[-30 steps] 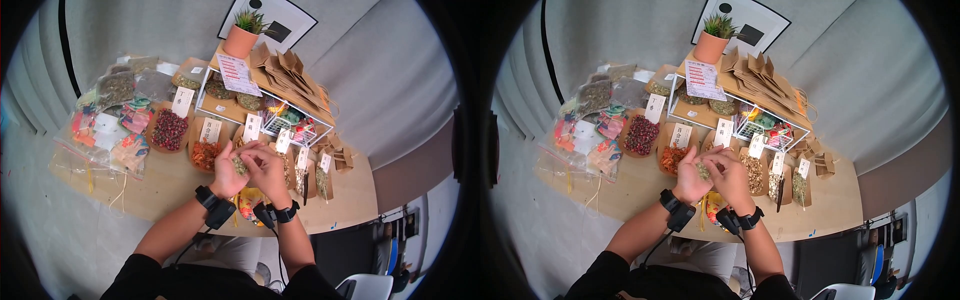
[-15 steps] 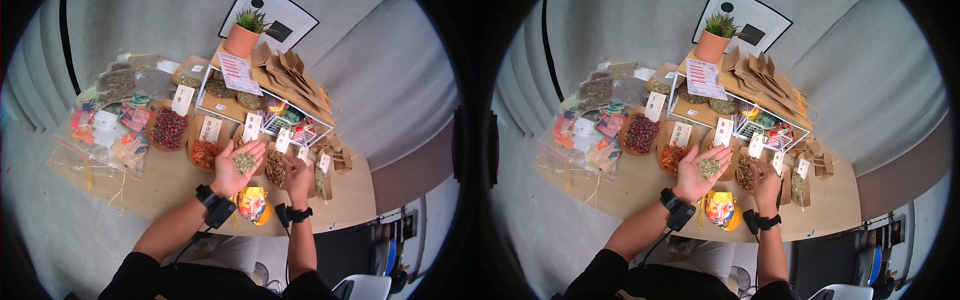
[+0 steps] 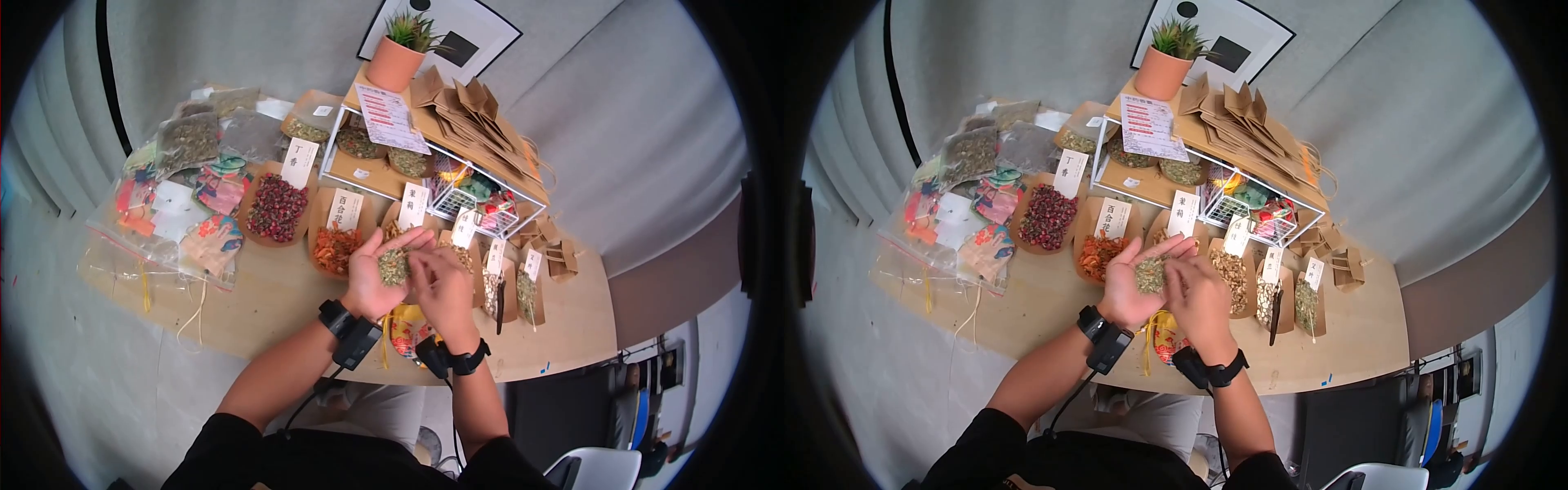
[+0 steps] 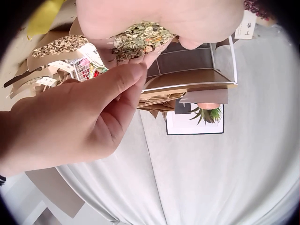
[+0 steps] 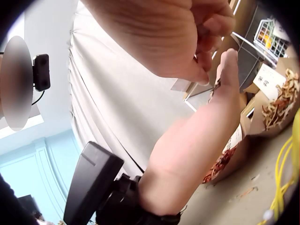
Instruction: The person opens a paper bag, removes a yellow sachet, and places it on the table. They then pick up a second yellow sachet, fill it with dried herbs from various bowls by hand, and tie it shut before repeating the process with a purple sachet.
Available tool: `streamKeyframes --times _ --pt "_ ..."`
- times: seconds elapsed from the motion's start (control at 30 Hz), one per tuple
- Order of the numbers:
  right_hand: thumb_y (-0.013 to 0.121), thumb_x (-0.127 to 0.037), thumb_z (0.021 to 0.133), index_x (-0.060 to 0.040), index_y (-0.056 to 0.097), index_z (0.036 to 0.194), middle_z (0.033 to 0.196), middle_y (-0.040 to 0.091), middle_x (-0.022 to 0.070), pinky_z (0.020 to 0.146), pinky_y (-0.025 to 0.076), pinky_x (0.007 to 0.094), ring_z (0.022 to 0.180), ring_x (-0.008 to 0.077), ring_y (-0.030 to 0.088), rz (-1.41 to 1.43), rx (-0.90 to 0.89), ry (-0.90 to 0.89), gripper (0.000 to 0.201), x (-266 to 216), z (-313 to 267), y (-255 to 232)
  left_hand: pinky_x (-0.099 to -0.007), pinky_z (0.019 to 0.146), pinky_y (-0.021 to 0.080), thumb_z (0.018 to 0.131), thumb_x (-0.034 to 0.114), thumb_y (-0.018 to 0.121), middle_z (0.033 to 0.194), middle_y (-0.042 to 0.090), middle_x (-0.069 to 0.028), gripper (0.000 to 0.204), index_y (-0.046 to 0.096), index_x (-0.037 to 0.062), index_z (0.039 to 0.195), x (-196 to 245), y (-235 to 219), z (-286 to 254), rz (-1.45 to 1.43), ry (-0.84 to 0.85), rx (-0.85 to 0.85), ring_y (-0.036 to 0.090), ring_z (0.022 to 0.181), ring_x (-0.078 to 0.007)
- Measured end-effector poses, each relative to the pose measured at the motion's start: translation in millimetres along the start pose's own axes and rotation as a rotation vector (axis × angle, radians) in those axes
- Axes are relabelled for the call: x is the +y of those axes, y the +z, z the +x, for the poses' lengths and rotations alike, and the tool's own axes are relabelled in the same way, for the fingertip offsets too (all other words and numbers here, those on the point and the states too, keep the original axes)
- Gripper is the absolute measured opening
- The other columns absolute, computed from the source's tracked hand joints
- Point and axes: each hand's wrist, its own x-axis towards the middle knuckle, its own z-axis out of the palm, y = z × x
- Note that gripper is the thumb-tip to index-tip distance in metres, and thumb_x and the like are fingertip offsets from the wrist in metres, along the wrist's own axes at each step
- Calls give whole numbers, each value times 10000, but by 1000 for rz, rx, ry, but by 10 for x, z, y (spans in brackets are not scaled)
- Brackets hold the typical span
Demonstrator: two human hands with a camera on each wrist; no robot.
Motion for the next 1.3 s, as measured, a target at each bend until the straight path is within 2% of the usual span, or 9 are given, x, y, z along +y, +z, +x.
streamKeyframes --times 0.1,0.4,0.5,0.7,0.83,0.93,1.07,1.17,1.3 --pt "693 -132 849 -86 731 966 873 638 108 635 509 399 718 315 649 -70 -53 105 132 -60 48 -91 -417 1142 311 1048 446 199 1383 519 -184 662 465 -77 1355 0 -4 8 13 5 -20 458 1311 -276" --pt "700 -123 845 -70 724 969 876 631 108 620 508 374 718 290 653 -16 -56 0 137 -81 114 -28 -427 1157 272 1044 456 192 1440 466 -164 669 442 -65 1381 23 71 -46 48 -65 -82 397 1362 -262" --pt "694 -45 858 0 704 977 781 640 67 552 450 274 606 129 577 135 -14 20 127 -94 120 -23 -426 1156 276 1042 458 201 1442 461 -173 669 440 -68 1380 45 66 -50 28 -57 -47 394 1364 -276" --pt "709 -54 868 7 704 987 780 672 -1 534 413 194 622 32 507 244 89 148 133 75 19 -78 -424 1164 282 1042 441 240 1477 398 -219 663 368 -94 1412 21 -13 10 -32 -13 -63 371 1381 -298" --pt "748 -93 823 -33 735 952 810 696 89 548 468 264 583 121 579 -41 269 198 143 594 -37 -222 -413 1174 274 1045 451 247 1505 362 -214 669 334 -88 1433 12 -39 29 -86 -21 -76 334 1414 -293" --pt "737 -78 828 -54 744 970 855 692 101 557 480 277 595 146 597 -347 173 263 144 891 -89 -304 -410 1192 245 1045 449 246 1515 334 -233 676 318 -99 1434 -5 -2 24 -78 -2 -63 286 1440 -306" --pt "705 -78 854 -60 743 993 854 665 108 568 485 293 613 174 612 -10 192 141 145 569 -104 -267 -404 1177 265 1048 445 235 1499 369 -216 669 340 -97 1426 -37 35 6 -21 -10 -43 340 1408 -296" --pt "709 -83 844 -70 745 991 861 654 100 595 492 311 650 205 625 102 -28 49 152 133 21 -270 -405 1158 287 1047 447 238 1466 420 -200 666 372 -93 1413 -36 54 -8 34 -27 -16 394 1368 -286" --pt "713 -70 825 -69 743 972 849 630 95 639 498 330 713 242 632 42 -88 -44 151 56 134 -138 -411 1137 316 1042 447 256 1418 476 -176 656 410 -85 1394 -35 17 -1 66 -37 -59 447 1319 -271"
